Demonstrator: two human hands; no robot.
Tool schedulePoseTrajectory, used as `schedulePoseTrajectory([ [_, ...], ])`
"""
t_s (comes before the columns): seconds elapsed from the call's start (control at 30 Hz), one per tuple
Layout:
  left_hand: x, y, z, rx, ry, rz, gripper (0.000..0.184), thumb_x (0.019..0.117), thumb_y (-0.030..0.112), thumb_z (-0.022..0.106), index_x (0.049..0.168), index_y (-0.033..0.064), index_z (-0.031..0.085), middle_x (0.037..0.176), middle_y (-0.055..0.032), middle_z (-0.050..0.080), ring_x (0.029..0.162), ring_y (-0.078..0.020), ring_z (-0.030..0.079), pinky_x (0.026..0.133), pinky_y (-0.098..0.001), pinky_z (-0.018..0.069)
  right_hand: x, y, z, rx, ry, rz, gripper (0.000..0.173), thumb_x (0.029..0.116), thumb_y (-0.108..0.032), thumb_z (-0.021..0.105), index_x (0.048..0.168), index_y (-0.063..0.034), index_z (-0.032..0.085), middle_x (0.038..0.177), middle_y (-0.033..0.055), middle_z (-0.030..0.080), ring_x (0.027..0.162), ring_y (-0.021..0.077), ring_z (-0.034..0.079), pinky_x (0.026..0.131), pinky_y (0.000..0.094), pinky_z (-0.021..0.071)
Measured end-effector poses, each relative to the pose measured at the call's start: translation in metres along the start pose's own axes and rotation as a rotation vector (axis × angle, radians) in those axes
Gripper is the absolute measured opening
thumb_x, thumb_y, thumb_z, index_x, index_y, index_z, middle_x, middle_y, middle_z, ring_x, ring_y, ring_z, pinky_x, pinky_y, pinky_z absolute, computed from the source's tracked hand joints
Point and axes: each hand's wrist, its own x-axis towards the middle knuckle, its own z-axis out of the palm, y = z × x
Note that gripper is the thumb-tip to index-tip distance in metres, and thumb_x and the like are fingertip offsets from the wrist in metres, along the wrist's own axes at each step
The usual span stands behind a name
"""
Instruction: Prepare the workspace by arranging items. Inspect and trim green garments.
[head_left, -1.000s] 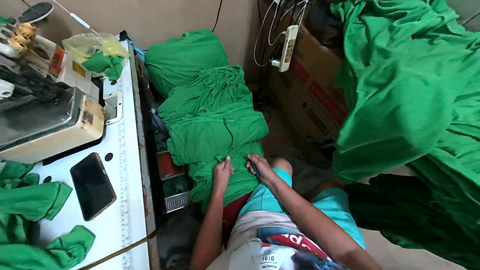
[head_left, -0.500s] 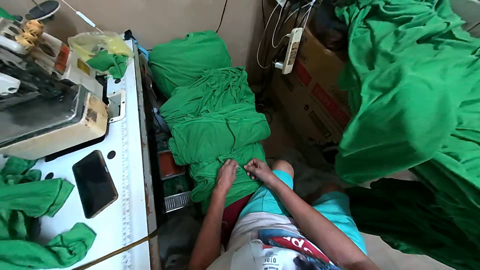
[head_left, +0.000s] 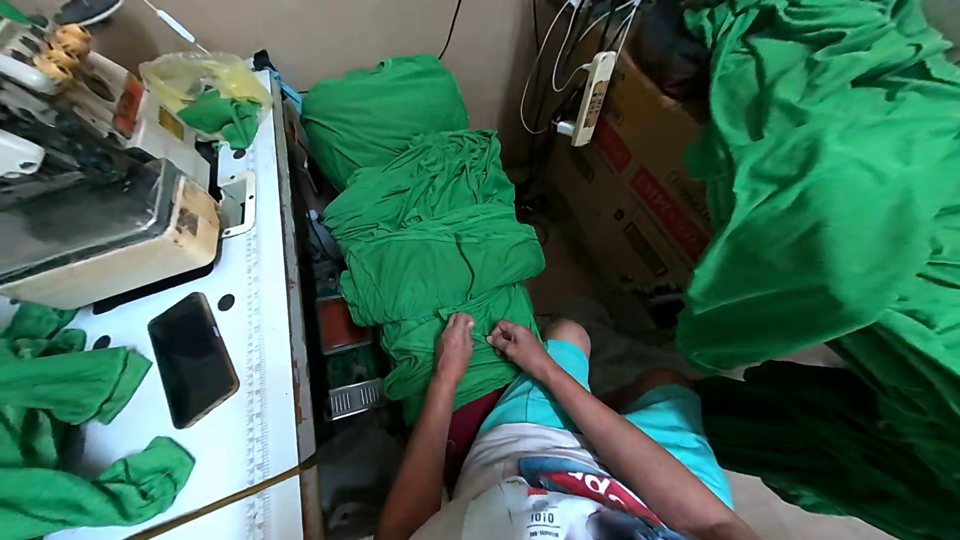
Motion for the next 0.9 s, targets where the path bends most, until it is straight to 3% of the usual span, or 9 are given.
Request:
schedulePoseTrajectory([
  [0.1, -0.005, 0.0, -0.001, -0.087, 0.098, -0.046, 0.029, 0.1086, 0.012, 0.042, 0.122, -0.0064, 0.06, 0.115, -0.0221, 0.065, 0.093, -0.0276, 0.07, 0.088, -0.0415, 0.0574, -0.002, 0.001, 0.0, 0.227, 0.094, -0.033, 0.025, 0.102, -0.019, 0.061, 0.114, 0.003, 0.058, 0.089, 0.0095, 0.063, 0.072, 0.0143, 0.061, 0.067, 0.032, 0.0526],
  [0.23, -0.013, 0.008, 0.0, 0.051, 0.047, -0.044, 0.032, 0.1067, 0.015, 0.049, 0.126, -0.0068, 0.063, 0.133, -0.0246, 0.06, 0.117, -0.0341, 0.065, 0.103, -0.0445, 0.052, 0.0, 0.002, 0.003, 0.563, 0.112, -0.17, 0.016, 0.102, -0.013, 0.059, 0.109, 0.0004, 0.058, 0.079, 0.0015, 0.063, 0.063, 0.0078, 0.059, 0.059, 0.0231, 0.0505],
  [0.33, -0.013, 0.02, 0.001, 0.19, -0.045, -0.078, 0.031, 0.1052, 0.013, 0.053, 0.127, -0.0069, 0.064, 0.139, -0.0258, 0.055, 0.131, -0.0379, 0.054, 0.111, -0.0451, 0.0451, 0.002, 0.004, 0.005, 0.507, 0.07, -0.096, 0.019, 0.103, -0.014, 0.059, 0.112, 0.0025, 0.057, 0.08, 0.0031, 0.063, 0.063, 0.0082, 0.058, 0.06, 0.0236, 0.0498],
  [0.53, -0.002, 0.008, -0.021, 0.069, -0.133, -0.122, 0.031, 0.1086, 0.014, 0.045, 0.126, -0.007, 0.061, 0.136, -0.0249, 0.058, 0.124, -0.0348, 0.06, 0.108, -0.0459, 0.0468, 0.006, 0.003, 0.004, 0.477, 0.074, -0.024, 0.018, 0.1033, -0.015, 0.06, 0.111, 0.0013, 0.056, 0.078, 0.003, 0.062, 0.059, 0.0073, 0.057, 0.055, 0.0217, 0.0486],
  [0.63, -0.005, 0.003, -0.025, 0.009, -0.137, -0.101, 0.03, 0.1086, 0.013, 0.045, 0.124, -0.0073, 0.061, 0.134, -0.0248, 0.058, 0.121, -0.0338, 0.061, 0.106, -0.045, 0.0481, 0.003, 0.001, 0.006, 0.312, 0.061, -0.069, 0.026, 0.1021, -0.018, 0.062, 0.116, 0.0029, 0.057, 0.086, 0.0072, 0.063, 0.069, 0.0116, 0.061, 0.064, 0.0276, 0.0526],
  [0.77, -0.007, -0.002, -0.021, -0.05, -0.098, -0.077, 0.029, 0.1083, 0.015, 0.046, 0.12, -0.0057, 0.063, 0.129, -0.0228, 0.061, 0.117, -0.0311, 0.062, 0.104, -0.0435, 0.0488, 0.002, 0.002, 0.008, -0.035, 0.047, -0.17, 0.032, 0.1024, -0.028, 0.061, 0.117, 0.0005, 0.062, 0.096, 0.0149, 0.068, 0.086, 0.0238, 0.066, 0.083, 0.0438, 0.0544],
  [0.9, -0.01, -0.008, -0.019, -0.105, -0.069, -0.051, 0.027, 0.1075, 0.015, 0.047, 0.115, -0.0045, 0.064, 0.12, -0.0206, 0.063, 0.108, -0.0279, 0.063, 0.098, -0.0415, 0.0504, 0.003, -0.002, 0.01, -0.202, 0.029, -0.175, 0.032, 0.1056, -0.03, 0.055, 0.117, -0.002, 0.064, 0.1, 0.0168, 0.07, 0.095, 0.0304, 0.069, 0.089, 0.0504, 0.0534],
])
